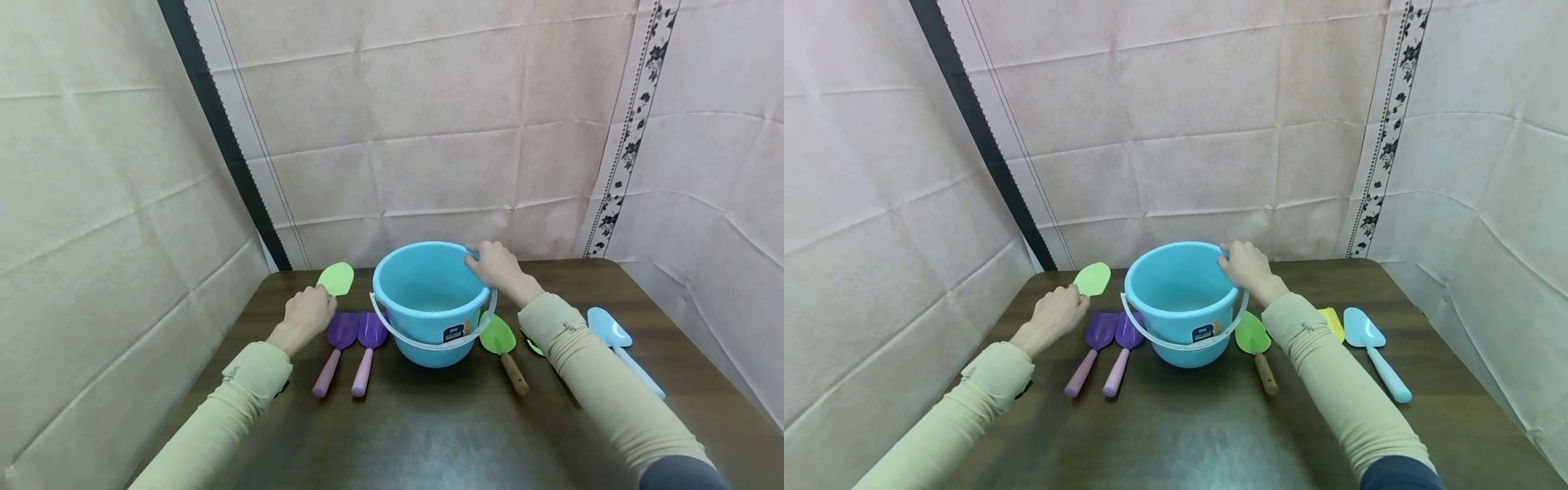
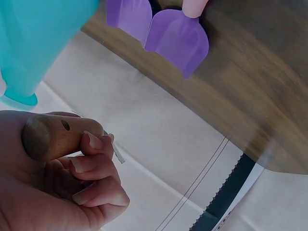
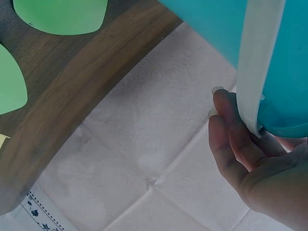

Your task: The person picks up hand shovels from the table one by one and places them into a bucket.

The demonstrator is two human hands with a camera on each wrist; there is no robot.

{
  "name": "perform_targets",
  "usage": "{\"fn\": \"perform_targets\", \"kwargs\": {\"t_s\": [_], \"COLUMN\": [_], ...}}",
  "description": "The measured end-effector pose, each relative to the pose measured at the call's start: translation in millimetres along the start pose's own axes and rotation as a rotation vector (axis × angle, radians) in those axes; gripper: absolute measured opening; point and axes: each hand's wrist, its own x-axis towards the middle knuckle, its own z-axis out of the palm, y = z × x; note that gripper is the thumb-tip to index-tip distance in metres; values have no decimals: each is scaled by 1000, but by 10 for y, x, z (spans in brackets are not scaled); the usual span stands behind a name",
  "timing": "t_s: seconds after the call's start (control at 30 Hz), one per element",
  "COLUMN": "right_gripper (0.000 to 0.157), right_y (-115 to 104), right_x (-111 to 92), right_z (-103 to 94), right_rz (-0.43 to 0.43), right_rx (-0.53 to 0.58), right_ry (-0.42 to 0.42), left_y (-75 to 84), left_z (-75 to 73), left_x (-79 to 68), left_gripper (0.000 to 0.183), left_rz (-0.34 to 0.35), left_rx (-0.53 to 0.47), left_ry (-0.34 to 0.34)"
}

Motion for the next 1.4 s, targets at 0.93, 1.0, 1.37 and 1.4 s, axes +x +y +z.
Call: {"fn": "perform_targets", "kwargs": {"t_s": [0.93,1.0,1.37,1.4], "right_gripper": [43,43,43,43], "right_y": [-24,-27,-12,-12], "right_x": [-15,-15,-18,-19], "right_z": [-29,-33,-14,-13], "right_rz": [-10,-10,-8,-8], "right_rx": [-2,1,1,0], "right_ry": [17,20,11,11], "left_y": [145,158,206,210], "left_z": [-122,-138,-190,-193], "left_x": [51,55,57,58], "left_gripper": [29,29,28,28], "left_rz": [35,36,44,46], "left_rx": [1,1,2,3], "left_ry": [27,23,17,19]}}
